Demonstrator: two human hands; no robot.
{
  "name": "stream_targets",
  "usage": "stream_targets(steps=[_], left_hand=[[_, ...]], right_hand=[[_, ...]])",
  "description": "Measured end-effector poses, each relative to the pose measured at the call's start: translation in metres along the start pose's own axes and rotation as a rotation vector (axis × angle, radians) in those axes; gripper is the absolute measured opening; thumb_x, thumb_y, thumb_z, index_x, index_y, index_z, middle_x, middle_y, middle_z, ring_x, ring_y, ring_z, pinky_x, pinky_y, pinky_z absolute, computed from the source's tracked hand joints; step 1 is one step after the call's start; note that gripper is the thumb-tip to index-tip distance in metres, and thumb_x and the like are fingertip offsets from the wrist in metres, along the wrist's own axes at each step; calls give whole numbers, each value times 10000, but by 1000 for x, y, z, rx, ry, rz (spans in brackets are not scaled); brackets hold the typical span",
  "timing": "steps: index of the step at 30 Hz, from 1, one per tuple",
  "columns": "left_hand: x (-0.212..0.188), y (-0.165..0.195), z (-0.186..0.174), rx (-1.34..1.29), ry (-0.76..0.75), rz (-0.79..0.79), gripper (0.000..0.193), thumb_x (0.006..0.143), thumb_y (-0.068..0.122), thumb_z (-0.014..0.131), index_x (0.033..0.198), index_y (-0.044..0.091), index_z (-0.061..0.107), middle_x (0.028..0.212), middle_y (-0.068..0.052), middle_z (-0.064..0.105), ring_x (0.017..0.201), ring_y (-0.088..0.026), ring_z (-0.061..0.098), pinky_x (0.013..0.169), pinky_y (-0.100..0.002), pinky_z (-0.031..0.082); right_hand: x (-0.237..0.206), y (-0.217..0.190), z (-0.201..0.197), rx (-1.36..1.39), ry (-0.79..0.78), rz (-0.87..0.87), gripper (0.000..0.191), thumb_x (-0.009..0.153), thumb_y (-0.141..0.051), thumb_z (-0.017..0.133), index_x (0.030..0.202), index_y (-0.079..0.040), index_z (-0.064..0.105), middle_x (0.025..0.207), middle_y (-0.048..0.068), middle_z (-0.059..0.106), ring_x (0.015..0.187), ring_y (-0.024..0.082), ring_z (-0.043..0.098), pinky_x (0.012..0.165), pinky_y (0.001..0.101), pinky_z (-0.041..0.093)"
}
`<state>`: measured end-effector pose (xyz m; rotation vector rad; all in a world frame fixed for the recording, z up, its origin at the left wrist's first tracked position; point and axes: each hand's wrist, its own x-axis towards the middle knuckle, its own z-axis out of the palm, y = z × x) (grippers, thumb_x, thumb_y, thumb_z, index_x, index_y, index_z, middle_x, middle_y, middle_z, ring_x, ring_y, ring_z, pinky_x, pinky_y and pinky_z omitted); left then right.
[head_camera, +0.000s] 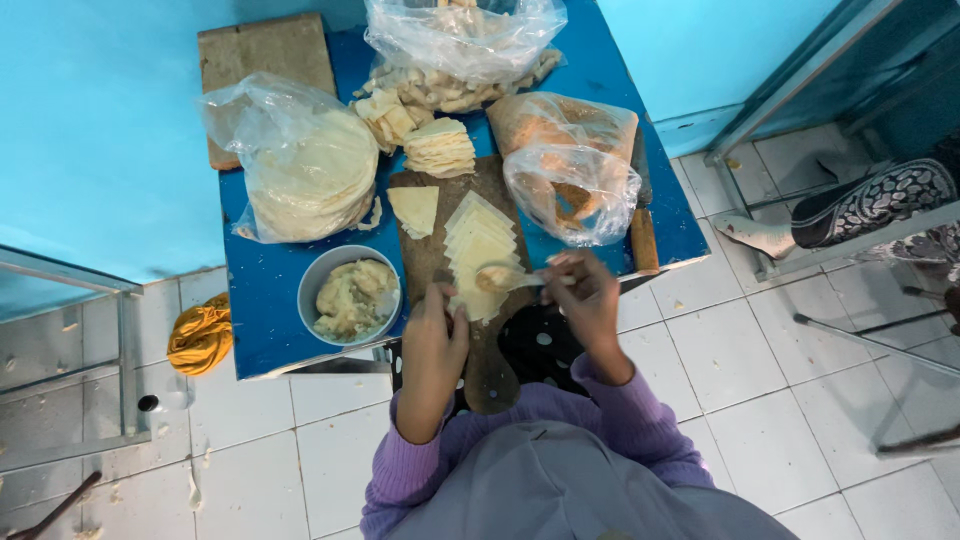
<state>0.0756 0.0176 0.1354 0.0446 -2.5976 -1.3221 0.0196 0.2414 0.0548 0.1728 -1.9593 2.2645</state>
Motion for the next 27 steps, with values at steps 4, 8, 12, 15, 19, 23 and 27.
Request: stream_targets(steps=[4,8,12,15,19,23,27], left_hand=[[-4,-1,-2,28,71,54,186,920,20,641,1094,-19,590,838,-211,642,729,-356,648,661,-464,495],[-4,-2,-1,-25,106,56,144,923,6,642,1055,-28,597,887,-209,653,735,-338,664,653,-438,513],[-3,0,-1,-41,131,66,143,919,-13,641,1056,-30,601,906,-200,659,749,-317,678,660,-417,525],[-4,-1,-1,-56,132,55,141,923,-20,643,1059,-27,606,871,-182,640,735,-299,674,661,-403,528],[-5,-3,0,-58,145,80,170,913,-31,647,1077,-34,603,895,-182,625,753,-294,666,673,-398,524],[-5,-4,1,-55,149,105,192,906,-41,645,1094,-41,606,920,-189,626,784,-309,663,696,-401,525],[-5,-1,0,-73,150,152,148,933,-40,643,1075,-43,601,950,-198,624,819,-336,661,713,-405,526]], right_hand=[[-12,10,20,-26,-55,-110,198,971,113,652,1137,27,588,1046,131,733,834,142,706,723,283,595],[-20,2,23,-282,-64,-307,194,945,100,698,1103,26,613,1041,124,750,865,138,741,732,278,625],[-26,-8,22,-386,-89,-463,175,924,90,725,1057,18,636,1037,115,761,903,139,753,710,251,612],[-26,-7,20,-426,-79,-524,181,917,88,738,1042,3,638,1023,109,752,888,139,747,693,240,589],[-24,7,23,-247,-31,-299,249,935,97,715,1133,-5,602,1065,133,760,883,137,742,717,255,612],[-14,12,18,-46,9,-99,311,968,96,652,1246,-3,552,1090,154,769,894,149,753,760,274,638],[2,-7,-10,-218,191,-219,337,956,119,654,1257,1,561,1069,152,758,858,156,750,696,276,618]])
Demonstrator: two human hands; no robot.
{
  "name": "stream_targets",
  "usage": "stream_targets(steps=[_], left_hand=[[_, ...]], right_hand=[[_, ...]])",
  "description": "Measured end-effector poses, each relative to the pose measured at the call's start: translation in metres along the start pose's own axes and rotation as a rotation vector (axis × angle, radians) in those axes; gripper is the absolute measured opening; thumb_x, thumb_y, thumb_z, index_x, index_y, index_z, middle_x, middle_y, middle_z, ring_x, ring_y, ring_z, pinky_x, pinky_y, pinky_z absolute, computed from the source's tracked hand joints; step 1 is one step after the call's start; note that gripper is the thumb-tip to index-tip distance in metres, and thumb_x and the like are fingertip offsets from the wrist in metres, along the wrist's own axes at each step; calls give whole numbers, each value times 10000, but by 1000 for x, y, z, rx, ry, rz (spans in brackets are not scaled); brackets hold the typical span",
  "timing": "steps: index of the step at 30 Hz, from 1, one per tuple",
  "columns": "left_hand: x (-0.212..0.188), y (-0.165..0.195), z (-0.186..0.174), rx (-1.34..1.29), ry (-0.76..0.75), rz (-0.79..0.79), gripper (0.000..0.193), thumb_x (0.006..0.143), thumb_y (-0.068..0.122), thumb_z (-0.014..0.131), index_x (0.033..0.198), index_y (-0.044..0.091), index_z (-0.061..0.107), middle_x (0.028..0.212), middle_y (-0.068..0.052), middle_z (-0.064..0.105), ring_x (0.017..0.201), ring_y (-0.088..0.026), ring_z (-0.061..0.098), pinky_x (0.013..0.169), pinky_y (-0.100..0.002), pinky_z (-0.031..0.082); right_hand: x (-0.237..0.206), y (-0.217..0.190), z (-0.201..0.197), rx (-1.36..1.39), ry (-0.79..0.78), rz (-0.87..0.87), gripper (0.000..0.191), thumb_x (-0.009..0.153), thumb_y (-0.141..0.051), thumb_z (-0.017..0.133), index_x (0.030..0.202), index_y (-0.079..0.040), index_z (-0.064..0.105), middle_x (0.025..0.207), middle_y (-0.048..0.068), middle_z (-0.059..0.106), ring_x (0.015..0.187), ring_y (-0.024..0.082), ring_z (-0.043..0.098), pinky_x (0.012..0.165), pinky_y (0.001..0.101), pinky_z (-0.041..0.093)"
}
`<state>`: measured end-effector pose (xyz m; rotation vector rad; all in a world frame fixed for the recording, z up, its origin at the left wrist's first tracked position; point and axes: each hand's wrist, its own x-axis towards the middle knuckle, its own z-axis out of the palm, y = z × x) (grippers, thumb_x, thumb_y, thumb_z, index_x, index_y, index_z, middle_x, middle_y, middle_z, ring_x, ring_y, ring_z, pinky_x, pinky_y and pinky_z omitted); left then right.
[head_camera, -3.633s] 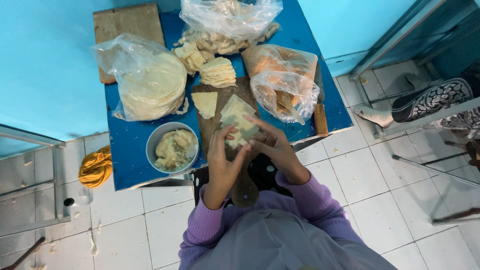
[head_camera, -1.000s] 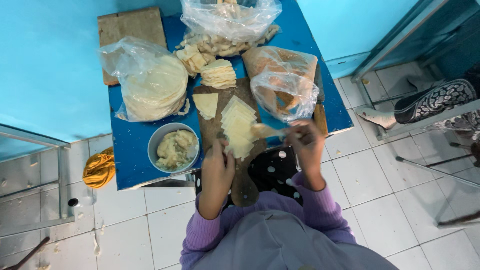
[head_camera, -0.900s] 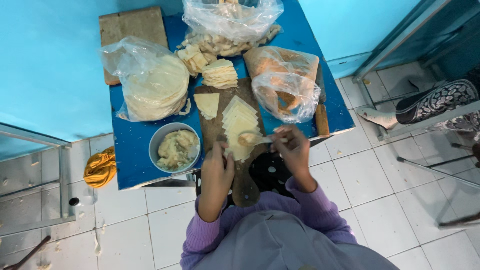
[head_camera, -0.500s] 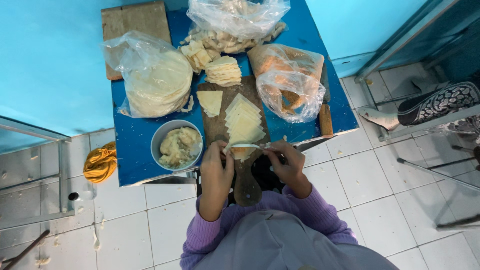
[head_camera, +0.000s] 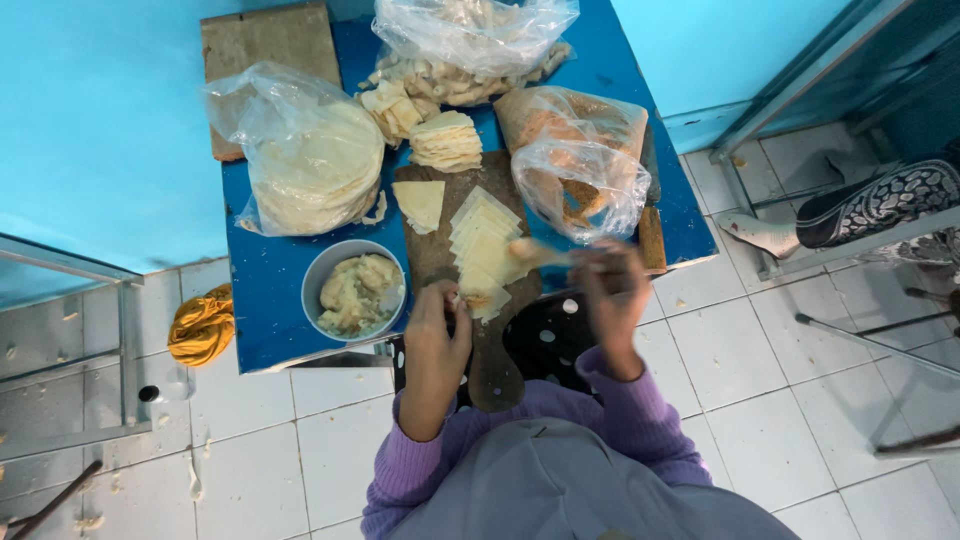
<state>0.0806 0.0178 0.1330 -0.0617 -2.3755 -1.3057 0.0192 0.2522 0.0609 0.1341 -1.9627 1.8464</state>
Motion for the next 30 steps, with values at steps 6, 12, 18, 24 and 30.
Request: stream_targets(steps=[6,12,18,24,30], left_hand=[[2,1,0,-28,-37,63,102,930,-26,632,1010,-35,569,942,-189,623,845,-342,656,746,-413,521],[2,-1,1,39,-72,128,79,965,-46,571,1040,-25,585,986,-203,608,950,-412,602,808,-483,470],[1,-3,2,63,-86,140,104,939,-38,588,1042,-36,579,998,-208,599,962,-420,594,806,-483,469],[0,-2,0,38,-96,151,135,933,-30,612,1065,-22,635,1041,-185,624,967,-384,614,814,-451,490],[0,-1,-1,77,-107,176,205,896,-50,639,1092,-15,687,1022,-169,615,958,-361,613,815,-439,496]], right_hand=[[49,-18,-13,-535,352,-185,299,958,40,743,1231,18,623,1006,137,775,762,219,740,649,312,568],[27,-39,27,-724,78,-533,412,848,2,771,1236,39,636,1185,260,660,1101,409,640,920,450,544],[-27,-56,53,-573,-278,-272,335,788,-63,854,1070,-81,676,927,100,702,910,284,674,798,417,536],[-29,-50,63,-453,-252,-179,624,817,20,782,1399,-15,562,913,96,690,817,231,696,720,351,569],[-32,-46,63,-398,-262,-130,777,849,41,758,1535,21,394,926,111,694,825,220,714,730,333,585]])
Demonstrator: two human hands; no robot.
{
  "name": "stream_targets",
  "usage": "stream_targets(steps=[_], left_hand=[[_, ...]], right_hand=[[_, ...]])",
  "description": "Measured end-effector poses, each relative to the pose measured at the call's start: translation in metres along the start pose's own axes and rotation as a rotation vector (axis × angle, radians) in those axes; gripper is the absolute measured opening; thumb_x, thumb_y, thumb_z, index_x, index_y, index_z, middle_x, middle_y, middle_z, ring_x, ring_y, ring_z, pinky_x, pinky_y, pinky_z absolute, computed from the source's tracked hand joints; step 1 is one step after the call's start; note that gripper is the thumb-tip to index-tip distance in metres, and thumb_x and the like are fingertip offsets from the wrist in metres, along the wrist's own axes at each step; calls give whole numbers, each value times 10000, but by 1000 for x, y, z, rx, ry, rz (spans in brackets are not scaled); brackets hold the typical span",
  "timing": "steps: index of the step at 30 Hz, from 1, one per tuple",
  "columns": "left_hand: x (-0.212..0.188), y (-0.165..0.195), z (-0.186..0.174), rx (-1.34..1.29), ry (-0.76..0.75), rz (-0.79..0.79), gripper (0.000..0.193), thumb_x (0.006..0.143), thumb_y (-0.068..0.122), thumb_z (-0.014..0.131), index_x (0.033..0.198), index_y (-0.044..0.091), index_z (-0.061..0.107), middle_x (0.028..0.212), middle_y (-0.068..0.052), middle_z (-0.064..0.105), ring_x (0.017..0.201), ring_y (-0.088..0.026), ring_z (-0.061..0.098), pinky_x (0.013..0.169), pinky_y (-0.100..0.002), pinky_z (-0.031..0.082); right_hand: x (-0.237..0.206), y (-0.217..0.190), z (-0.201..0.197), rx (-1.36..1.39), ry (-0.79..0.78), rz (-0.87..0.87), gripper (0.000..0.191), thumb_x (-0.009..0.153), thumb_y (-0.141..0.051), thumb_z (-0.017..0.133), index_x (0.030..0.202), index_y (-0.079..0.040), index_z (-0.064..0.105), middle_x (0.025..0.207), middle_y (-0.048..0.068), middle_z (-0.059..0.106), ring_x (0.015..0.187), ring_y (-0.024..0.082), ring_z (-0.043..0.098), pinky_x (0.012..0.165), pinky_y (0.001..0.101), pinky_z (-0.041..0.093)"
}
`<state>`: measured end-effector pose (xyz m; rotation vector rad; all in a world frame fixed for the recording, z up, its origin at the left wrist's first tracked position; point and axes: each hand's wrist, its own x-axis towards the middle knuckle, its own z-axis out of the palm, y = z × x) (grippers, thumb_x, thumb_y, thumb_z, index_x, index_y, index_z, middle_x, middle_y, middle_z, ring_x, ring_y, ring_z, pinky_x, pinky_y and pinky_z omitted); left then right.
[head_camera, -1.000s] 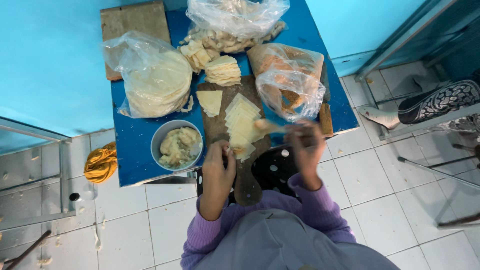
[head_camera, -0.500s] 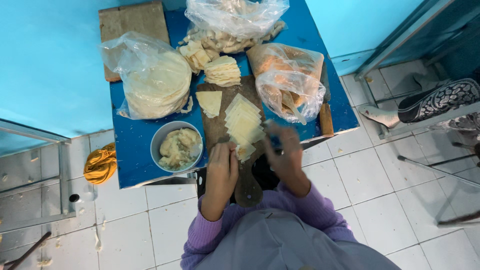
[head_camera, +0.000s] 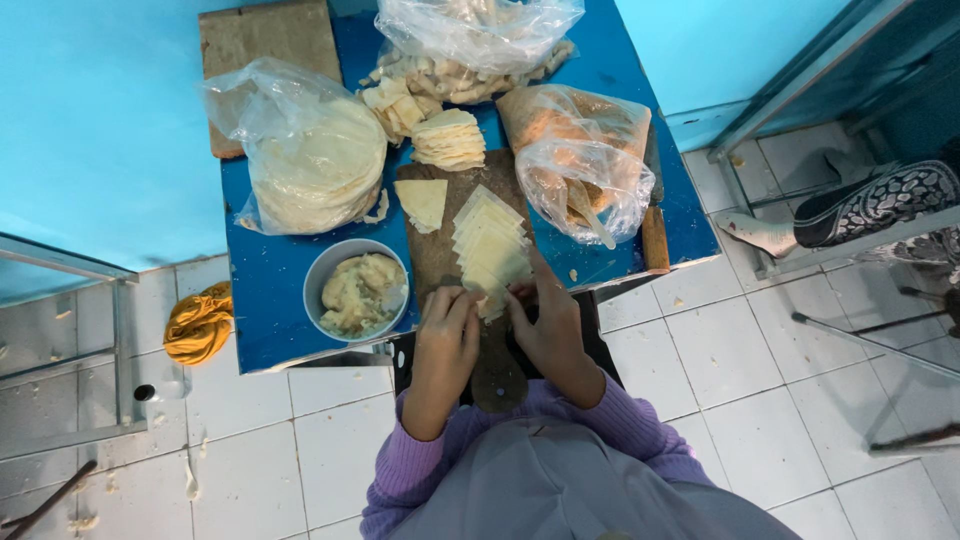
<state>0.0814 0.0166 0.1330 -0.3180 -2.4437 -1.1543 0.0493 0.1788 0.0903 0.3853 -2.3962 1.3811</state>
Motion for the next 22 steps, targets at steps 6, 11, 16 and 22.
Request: stream_targets(steps=[6,11,16,22], left_hand=[[-1,-2,1,14,-9,1,188,896,-55,647,1072,-16,700,1021,-159,614,953,-351,610,810,-436,494],[-2,-2,1,16,14,12,191,879,-57,648,1059,-21,702,986,-175,589,945,-359,605,810,-446,491],[-2,-2,2,13,13,-5,184,886,-57,646,1058,-20,700,972,-166,596,934,-351,610,798,-441,492],[-3,-4,2,14,-2,-16,193,880,-51,652,1061,-12,704,969,-164,598,927,-347,611,788,-440,493]], right_hand=[[-3,-1,1,-149,25,-41,786,830,56,738,1536,1,399,894,137,677,816,259,676,738,361,553],[-7,2,4,45,-12,61,757,910,49,708,1572,-2,342,964,113,669,855,210,700,761,321,575],[-6,-4,10,101,-5,-42,768,848,21,746,1521,-13,377,1103,151,607,946,236,679,794,348,589],[-16,-38,2,-386,-18,51,813,790,-106,840,1490,-32,433,1070,196,615,913,333,661,723,432,558]])
